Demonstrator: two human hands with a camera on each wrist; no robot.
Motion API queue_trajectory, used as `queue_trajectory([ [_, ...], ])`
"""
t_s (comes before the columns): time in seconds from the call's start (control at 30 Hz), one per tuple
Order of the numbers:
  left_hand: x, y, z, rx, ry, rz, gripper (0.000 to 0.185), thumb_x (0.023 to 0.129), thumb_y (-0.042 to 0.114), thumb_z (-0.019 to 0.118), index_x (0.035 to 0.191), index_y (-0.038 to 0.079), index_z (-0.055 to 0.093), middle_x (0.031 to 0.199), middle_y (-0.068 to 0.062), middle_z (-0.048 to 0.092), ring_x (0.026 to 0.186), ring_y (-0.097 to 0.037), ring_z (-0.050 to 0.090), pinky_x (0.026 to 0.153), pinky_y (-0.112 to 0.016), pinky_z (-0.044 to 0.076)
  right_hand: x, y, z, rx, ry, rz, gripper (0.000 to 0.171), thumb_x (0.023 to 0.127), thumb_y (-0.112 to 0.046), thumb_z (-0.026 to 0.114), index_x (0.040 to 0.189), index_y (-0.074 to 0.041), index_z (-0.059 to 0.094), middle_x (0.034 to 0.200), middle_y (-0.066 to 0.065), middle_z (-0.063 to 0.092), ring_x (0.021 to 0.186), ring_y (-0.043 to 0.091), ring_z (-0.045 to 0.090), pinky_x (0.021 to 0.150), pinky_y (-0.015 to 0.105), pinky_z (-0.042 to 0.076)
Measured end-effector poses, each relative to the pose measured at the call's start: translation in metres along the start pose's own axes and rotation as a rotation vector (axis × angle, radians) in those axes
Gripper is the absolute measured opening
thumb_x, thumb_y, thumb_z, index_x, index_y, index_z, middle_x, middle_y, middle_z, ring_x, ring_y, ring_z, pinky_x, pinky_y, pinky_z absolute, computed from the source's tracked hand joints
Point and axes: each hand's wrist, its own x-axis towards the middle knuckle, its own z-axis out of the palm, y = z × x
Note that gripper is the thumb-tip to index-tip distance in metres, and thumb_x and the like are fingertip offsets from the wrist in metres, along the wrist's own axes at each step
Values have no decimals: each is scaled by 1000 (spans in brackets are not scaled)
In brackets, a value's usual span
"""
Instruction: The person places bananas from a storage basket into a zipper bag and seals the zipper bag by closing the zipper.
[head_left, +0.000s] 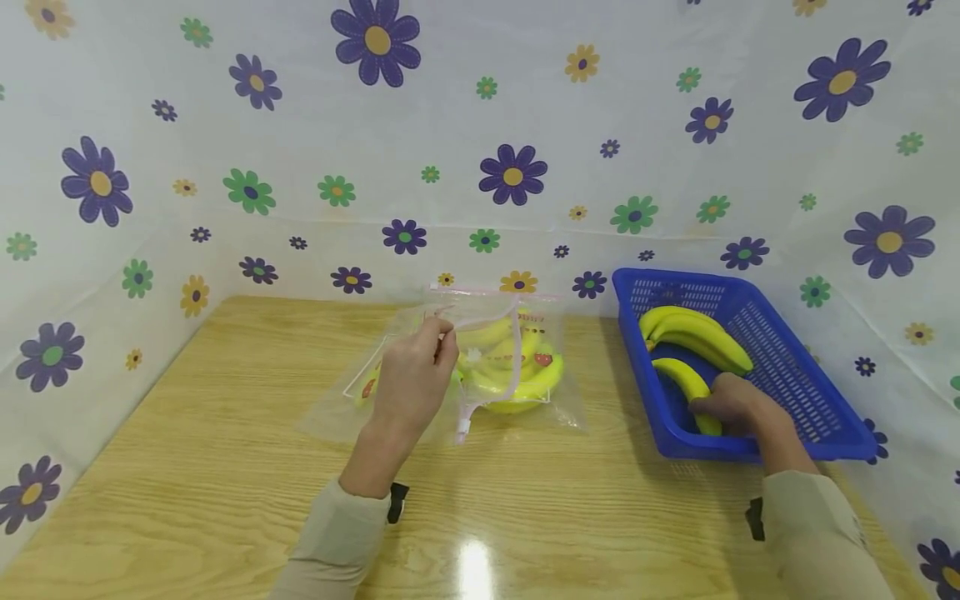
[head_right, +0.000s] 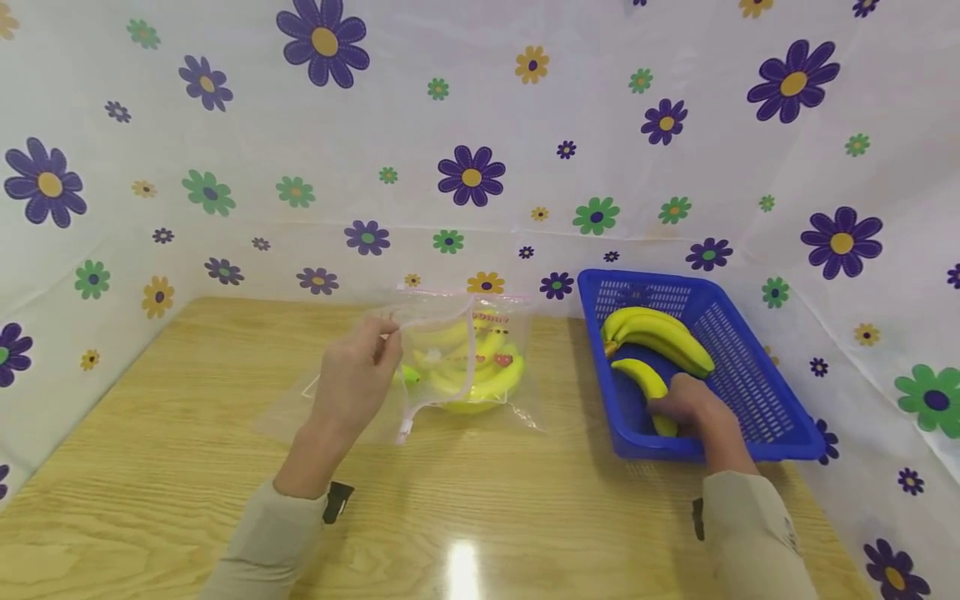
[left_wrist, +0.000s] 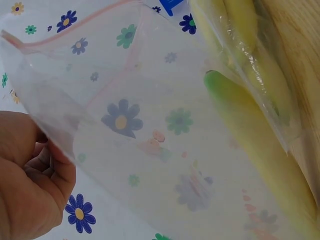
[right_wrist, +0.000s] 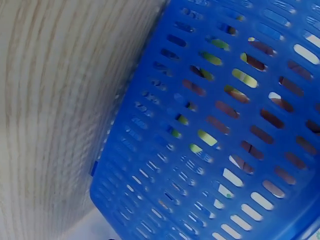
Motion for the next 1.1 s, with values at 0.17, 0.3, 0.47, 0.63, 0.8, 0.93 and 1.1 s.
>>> queue_trajectory([
  [0.17, 0, -1, -1, 4, 4, -1, 6, 93, -3, 59, 88, -2, 61, 57, -6, 52, 48, -9, 34, 44, -21, 29, -4, -4, -7, 37, 45, 0, 26, 96, -21, 51, 84, 2, 52, 72, 9, 55, 63, 21, 59, 59, 32, 54],
  [0.3, 0, 0, -2, 1, 4, -2, 6, 94, -3, 59, 89, -2, 61, 58, -6, 52, 48, -9, 35, 43, -21, 29, -9, -10, -10, 92, 101, -39, 35, 98, -22, 46, 104, 13, 46, 82, 17, 53, 67, 25, 63, 61, 39, 59],
  [0.47, 1, 0, -4, 1, -2, -7, 6, 94, -2, 59, 90, -3, 63, 60, -7, 56, 48, -10, 38, 44, -22, 32, -12, -19, -5, 164, 233, -112, 55, 99, -21, 38, 129, 22, 25, 89, 22, 46, 64, 25, 63, 58, 41, 59],
  [0.63, 0, 0, -5, 2, -7, -14, 5, 93, -2, 59, 90, -3, 63, 60, -8, 57, 48, -11, 39, 44, -22, 33, -13, -34, 1, 165, 440, -212, 51, 100, -19, 37, 130, 22, 31, 90, 22, 46, 68, 25, 52, 55, 33, 48],
  [0.8, 1, 0, -4, 4, -10, -16, 6, 94, -1, 59, 91, -3, 63, 61, -8, 57, 48, -10, 39, 44, -21, 33, -17, -57, 9, 201, 599, -338, 39, 102, -17, 37, 120, 16, 43, 85, 16, 44, 62, 21, 44, 50, 31, 40],
  [0.93, 1, 0, -3, 4, -9, -13, 6, 94, -2, 58, 90, -3, 63, 61, -8, 57, 49, -10, 40, 45, -21, 33, -25, -77, 18, 260, 657, -377, 37, 103, -23, 39, 117, 10, 48, 81, 14, 46, 56, 17, 44, 45, 30, 40],
  [1.1, 1, 0, -4, 10, -7, -9, 6, 94, -2, 59, 91, -4, 63, 61, -8, 57, 48, -11, 40, 45, -22, 33, -38, -100, 32, 342, 661, -313, 47, 101, -39, 47, 118, 5, 51, 85, 13, 50, 61, 19, 46, 50, 30, 42],
])
